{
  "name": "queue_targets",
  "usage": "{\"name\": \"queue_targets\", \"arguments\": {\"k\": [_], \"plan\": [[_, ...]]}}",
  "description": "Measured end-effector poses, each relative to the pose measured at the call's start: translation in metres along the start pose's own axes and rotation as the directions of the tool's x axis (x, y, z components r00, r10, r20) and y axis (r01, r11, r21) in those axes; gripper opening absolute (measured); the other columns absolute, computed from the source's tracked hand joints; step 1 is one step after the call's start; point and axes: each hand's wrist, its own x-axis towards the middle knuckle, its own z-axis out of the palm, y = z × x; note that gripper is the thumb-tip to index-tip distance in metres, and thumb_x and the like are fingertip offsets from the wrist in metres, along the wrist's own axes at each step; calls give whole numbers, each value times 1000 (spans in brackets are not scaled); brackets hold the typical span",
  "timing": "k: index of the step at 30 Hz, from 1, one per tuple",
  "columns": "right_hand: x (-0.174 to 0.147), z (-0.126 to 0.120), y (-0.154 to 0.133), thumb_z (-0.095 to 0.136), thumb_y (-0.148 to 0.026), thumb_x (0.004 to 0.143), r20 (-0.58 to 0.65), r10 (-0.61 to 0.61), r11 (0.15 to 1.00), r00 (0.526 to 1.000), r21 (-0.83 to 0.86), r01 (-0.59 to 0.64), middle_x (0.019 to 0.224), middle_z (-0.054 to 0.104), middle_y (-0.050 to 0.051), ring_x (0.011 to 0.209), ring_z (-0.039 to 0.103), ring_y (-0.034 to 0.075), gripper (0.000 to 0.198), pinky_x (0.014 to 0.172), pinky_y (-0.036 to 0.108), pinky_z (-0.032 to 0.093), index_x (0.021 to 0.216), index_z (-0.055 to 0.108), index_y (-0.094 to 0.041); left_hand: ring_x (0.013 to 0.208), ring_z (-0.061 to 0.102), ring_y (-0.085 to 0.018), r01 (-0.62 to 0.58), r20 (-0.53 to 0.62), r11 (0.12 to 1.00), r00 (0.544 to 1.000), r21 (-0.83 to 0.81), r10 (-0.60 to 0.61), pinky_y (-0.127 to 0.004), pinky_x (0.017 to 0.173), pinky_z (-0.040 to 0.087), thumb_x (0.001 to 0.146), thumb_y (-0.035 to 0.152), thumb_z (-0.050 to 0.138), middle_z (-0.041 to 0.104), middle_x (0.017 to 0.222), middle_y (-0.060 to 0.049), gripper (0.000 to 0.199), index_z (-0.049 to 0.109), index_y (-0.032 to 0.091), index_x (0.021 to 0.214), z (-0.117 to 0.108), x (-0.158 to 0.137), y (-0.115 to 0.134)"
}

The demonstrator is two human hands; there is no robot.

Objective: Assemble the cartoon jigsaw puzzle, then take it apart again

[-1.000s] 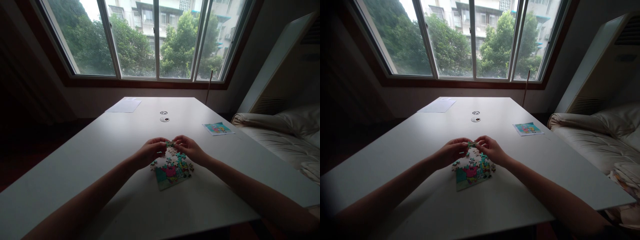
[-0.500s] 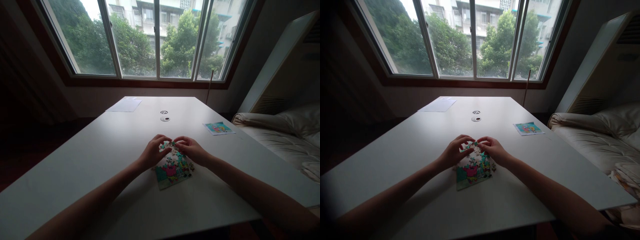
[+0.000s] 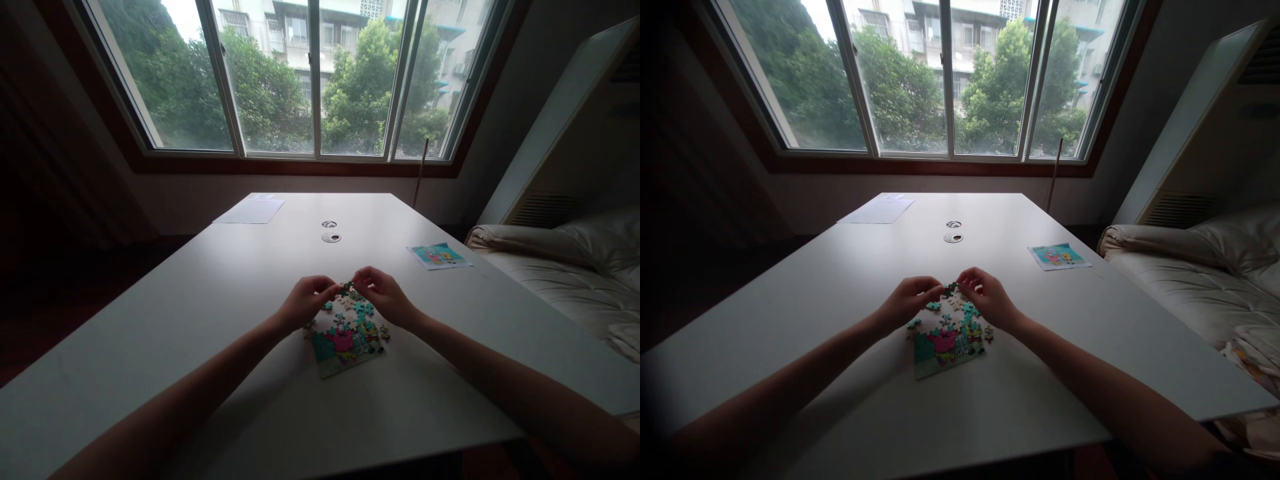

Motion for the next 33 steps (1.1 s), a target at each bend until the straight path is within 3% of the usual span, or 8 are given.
{"name": "queue_targets", "arguments": {"k": [4,8,13,17,21,26,30,33], "plan": [[-6,-8,-6,57,-28,80,-1,-157,920,988,-363,145,76,63,3,73,55,17,10,66,31,43,85,63,-22,54,54,-13,46,10,998,999,-44,-45,-21,48,40,83,40,51,61,63,-3,31,63,12,78,2,-1,5],[-7,-9,-11,57,-23,80,44,-214,867,976,-452,210,86,65,5,84,55,19,12,77,35,43,88,66,-22,59,56,-15,49,11,999,999,-3,-48,-23,53,43,82,40,51,64,69,-4,31,65,12,82,1,-1,7],[-8,-8,-9,55,-25,82,138,-242,843,960,-460,279,87,65,6,87,53,20,14,78,34,43,89,67,-22,82,58,-22,24,29,983,999,182,-30,-31,73,43,81,33,52,65,87,-8,25,67,16,91,-7,1,4],[-10,-11,-10,62,-32,78,362,-263,825,894,-396,403,86,64,6,86,53,19,14,78,32,44,86,68,-22,96,50,-25,-32,170,943,985,331,-26,-34,83,37,77,33,58,57,104,-10,29,63,19,102,-28,-2,7],[-12,-14,-9,66,-33,74,507,-213,805,835,-394,444,86,65,6,85,54,19,17,78,31,44,86,69,-22,74,53,-18,-61,413,914,903,401,-121,-26,65,40,68,38,67,57,84,-2,26,65,22,88,-51,-7,11],[-11,-14,-1,58,-27,80,483,-164,831,860,-401,384,87,65,6,79,58,16,15,72,27,46,90,66,-19,69,52,-17,-89,501,892,850,442,-163,-22,58,38,66,37,69,56,76,0,25,62,21,85,-55,-8,8],[-9,-14,0,52,-22,84,380,-140,846,914,-434,311,85,66,6,73,59,14,16,67,26,46,92,65,-19,71,52,-17,-114,457,875,880,470,-131,-23,60,39,77,31,57,57,82,-3,16,61,20,88,-51,-9,6],[-9,-17,-4,51,-20,84,337,-165,819,927,-477,319,89,65,8,77,59,16,17,71,30,46,93,65,-19,76,53,-18,-133,401,857,911,497,-91,-25,64,39,82,24,49,57,91,-6,18,60,19,95,-48,-12,6]]}}
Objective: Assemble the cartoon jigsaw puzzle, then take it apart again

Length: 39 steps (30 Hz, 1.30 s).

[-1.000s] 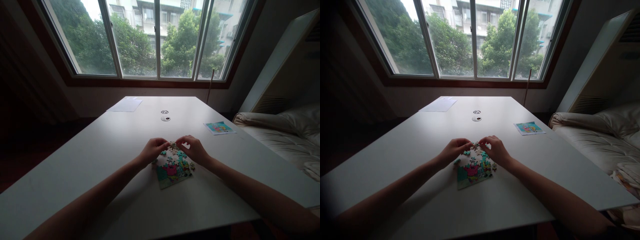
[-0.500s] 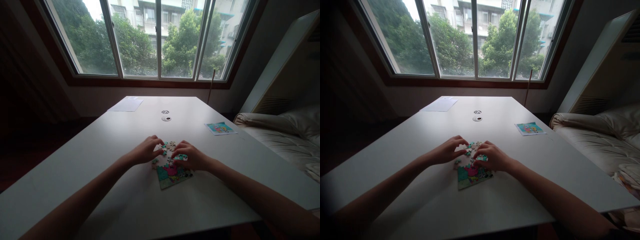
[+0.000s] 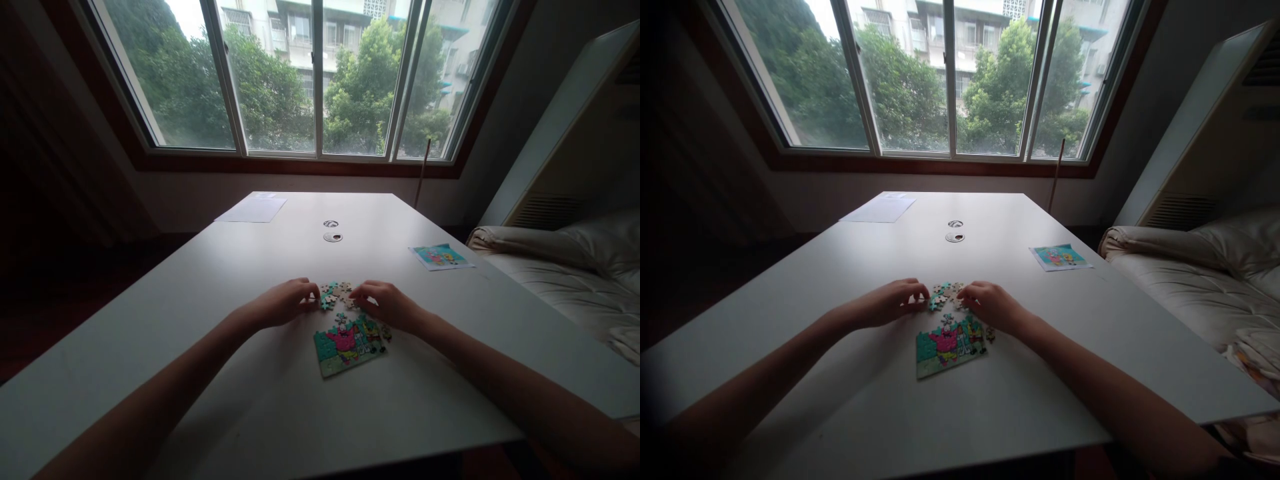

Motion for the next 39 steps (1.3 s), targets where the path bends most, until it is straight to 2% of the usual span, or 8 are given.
{"name": "queue_targets", "arguments": {"k": [3,6,10,13,24,29,35,39], "plan": [[1,-5,-1,53,-22,83,-15,-43,998,999,-50,42,93,64,9,88,56,19,14,78,34,44,91,65,-19,81,53,-20,-4,-58,999,998,37,7,-28,68,39,83,18,44,54,102,-10,25,56,18,105,4,-2,1],[4,-8,4,61,-30,78,108,-48,998,993,32,45,89,61,7,81,55,17,16,71,30,45,88,65,-19,79,53,-19,-36,-61,998,997,53,39,-28,66,38,84,23,46,52,103,-9,21,55,19,102,9,-1,2],[6,-8,16,70,-33,68,358,-39,987,933,161,-21,87,59,3,73,54,13,25,63,23,44,89,66,-20,76,52,-19,-108,42,993,994,46,106,-25,60,37,71,46,64,55,93,-4,33,56,21,92,19,2,6],[6,-9,23,69,-31,70,429,-12,976,903,200,-82,88,59,2,71,53,12,23,60,22,44,90,66,-21,73,51,-20,-64,131,989,990,130,47,-25,56,34,61,54,70,56,89,-4,48,54,21,92,24,2,10],[4,-7,28,68,-35,70,463,34,975,886,179,-131,92,54,3,75,53,12,31,61,21,44,98,65,-23,80,51,-21,-14,254,994,967,112,-15,-25,61,37,61,40,71,55,94,-4,39,52,20,90,10,-4,6],[5,-3,32,60,-30,79,285,69,995,956,52,-88,92,56,4,77,53,14,21,68,26,43,98,63,-22,88,49,-22,-11,311,1000,951,28,2,-25,67,39,60,33,73,52,99,-3,43,52,20,95,5,-6,5],[4,-10,33,70,-39,67,386,54,992,921,85,-94,95,53,4,78,51,14,36,66,25,44,96,60,-20,90,47,-24,-71,243,995,969,75,51,-29,74,40,60,49,73,51,99,-6,53,52,19,98,14,-5,10],[7,-6,23,59,-35,79,363,90,994,927,23,-105,94,53,5,77,51,14,20,68,25,42,91,61,-19,95,46,-27,-78,192,984,980,160,47,-33,80,40,54,54,75,49,104,-9,63,49,17,97,20,-1,19]]}}
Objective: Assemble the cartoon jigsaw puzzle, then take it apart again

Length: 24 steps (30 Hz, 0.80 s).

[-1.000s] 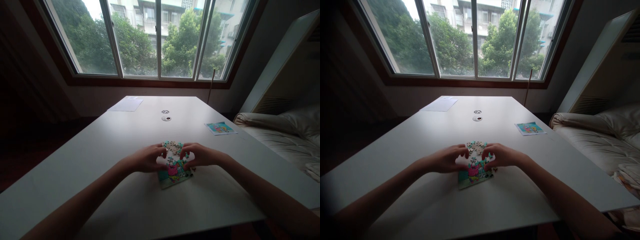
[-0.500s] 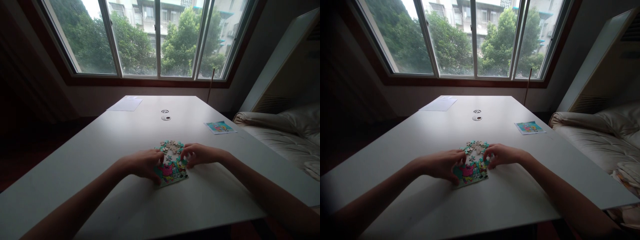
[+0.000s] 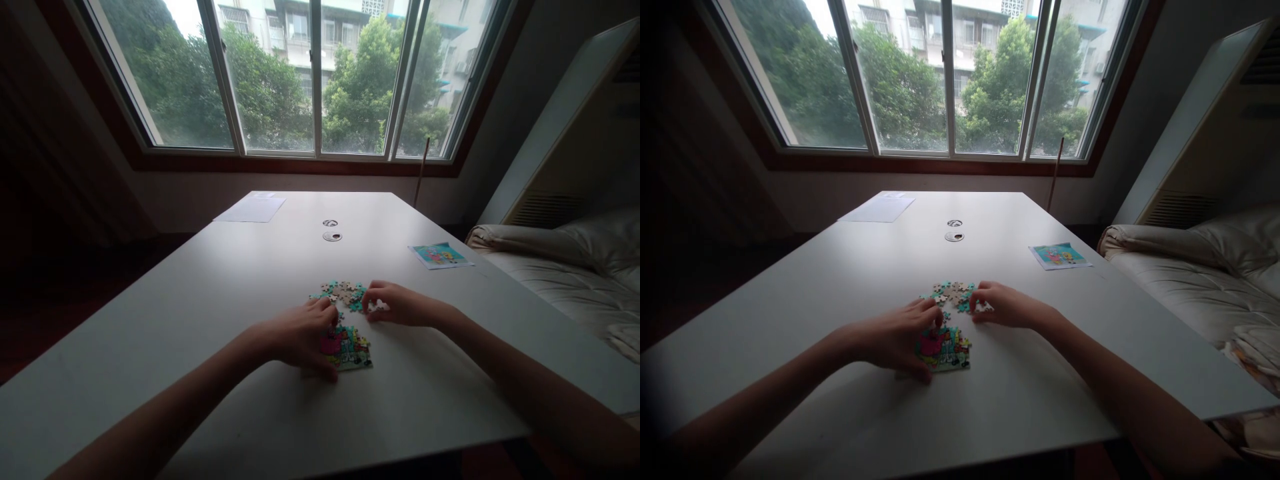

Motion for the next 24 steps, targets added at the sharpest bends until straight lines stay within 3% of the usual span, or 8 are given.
{"name": "queue_targets", "arguments": {"k": [2,7,16,20,24], "plan": [[3,2,-11,58,-38,79,-16,-16,1000,1000,-24,15,95,54,5,82,52,16,24,71,27,42,96,60,-20,95,45,-27,45,5,999,999,5,-45,-34,79,40,56,54,75,49,104,-9,60,48,16,95,-2,1,2],[8,6,-33,72,-45,63,53,-24,1000,998,7,24,102,54,5,94,50,21,50,78,31,42,103,56,-21,98,45,-27,74,10,995,997,-70,-74,-35,82,38,54,51,77,49,104,-8,61,45,17,94,-10,1,1],[7,9,-39,71,-34,66,66,24,998,998,59,-28,93,55,5,85,51,18,33,75,28,42,92,60,-17,90,45,-23,31,27,984,999,-176,-26,-33,77,40,56,47,77,48,98,-5,58,44,17,92,-7,4,-1],[8,9,-42,64,-25,74,-1,-41,996,999,78,41,81,58,3,75,51,13,12,69,24,40,81,62,-15,91,44,-24,25,41,986,999,-163,-18,-34,79,40,58,45,77,47,99,-5,55,50,19,98,-6,4,-2],[8,8,-42,57,-27,80,-66,-20,991,998,128,28,72,59,0,65,50,11,13,60,21,37,84,63,-16,90,46,-23,13,-18,980,1000,-199,-17,-33,76,41,59,43,77,48,96,-4,49,56,20,96,-5,4,-3]]}}
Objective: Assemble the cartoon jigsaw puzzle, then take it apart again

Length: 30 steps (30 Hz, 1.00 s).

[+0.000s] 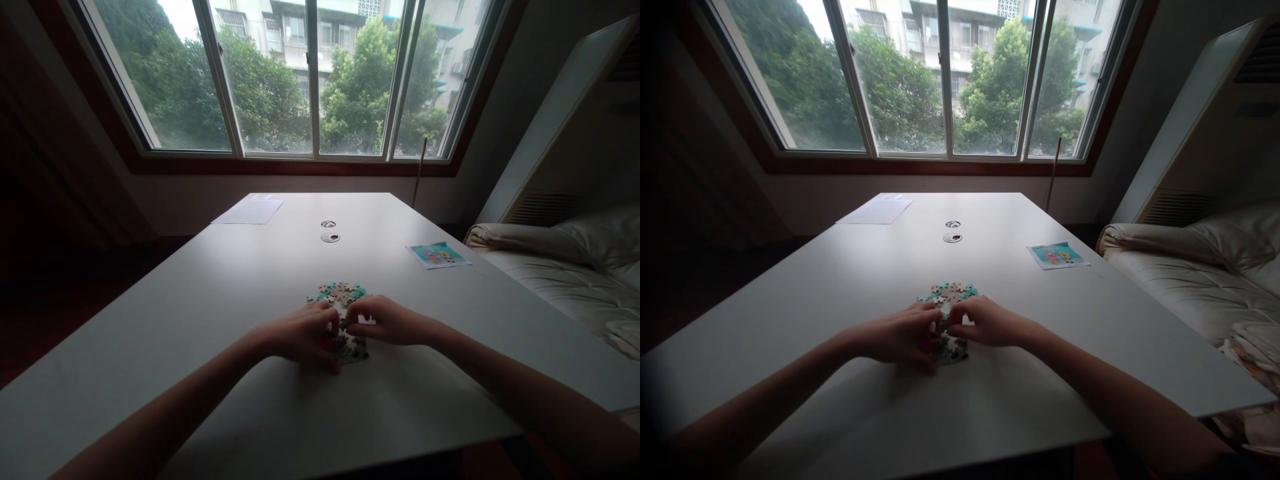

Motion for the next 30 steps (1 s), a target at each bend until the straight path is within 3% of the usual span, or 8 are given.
{"name": "queue_targets", "arguments": {"k": [3,6,10,14,16,19,24,30], "plan": [[0,-2,1,53,-29,82,-34,26,999,999,37,-25,71,60,0,63,49,10,17,57,21,36,84,62,-16,88,48,-22,-16,-71,999,997,-47,13,-30,75,41,69,40,71,51,88,-3,27,61,19,82,0,2,0],[1,-5,4,51,-29,83,-81,57,998,995,38,-54,71,60,1,63,49,10,18,58,21,36,83,63,-15,91,48,-21,-31,-112,998,993,-58,25,-30,79,39,78,32,62,53,88,-3,13,63,19,80,0,4,-1],[3,-6,11,50,-27,84,-151,114,992,982,-31,-120,67,60,1,61,49,11,20,57,22,36,79,64,-14,89,49,-19,-58,-127,996,991,-66,49,-29,79,39,80,28,60,56,86,-3,10,63,19,81,0,5,0],[1,-10,14,52,-27,83,-195,90,983,977,-142,-119,79,63,4,72,54,14,17,67,26,39,91,63,-16,82,50,-18,-87,-86,994,993,-72,81,-26,73,39,73,33,69,57,82,0,19,61,20,83,-1,3,-1],[-2,-11,13,58,-32,79,-146,56,985,988,-154,-79,86,62,5,78,54,16,22,70,27,40,95,61,-17,78,49,-17,-96,-65,993,994,-73,92,-26,71,38,70,31,71,57,80,1,19,61,19,81,0,3,-2],[-6,-10,10,68,-41,68,26,19,992,999,-121,-16,95,58,5,84,53,18,36,71,27,42,94,59,-18,78,48,-16,-101,-60,991,994,-83,96,-25,70,38,69,27,71,56,80,1,19,59,19,81,0,4,-4],[-11,-8,6,72,-43,62,195,66,994,979,-94,-49,98,54,5,88,50,19,42,73,28,41,92,57,-19,70,48,-13,-101,-97,986,991,-136,89,-21,60,38,70,17,64,54,74,3,12,55,18,77,0,6,-3],[-15,-11,3,74,-36,61,245,101,993,964,-76,-85,86,53,1,80,48,15,40,64,24,38,89,53,-18,63,49,-11,-65,-284,976,959,-207,4,-20,57,40,78,24,56,54,69,2,9,54,16,81,3,14,-14]]}}
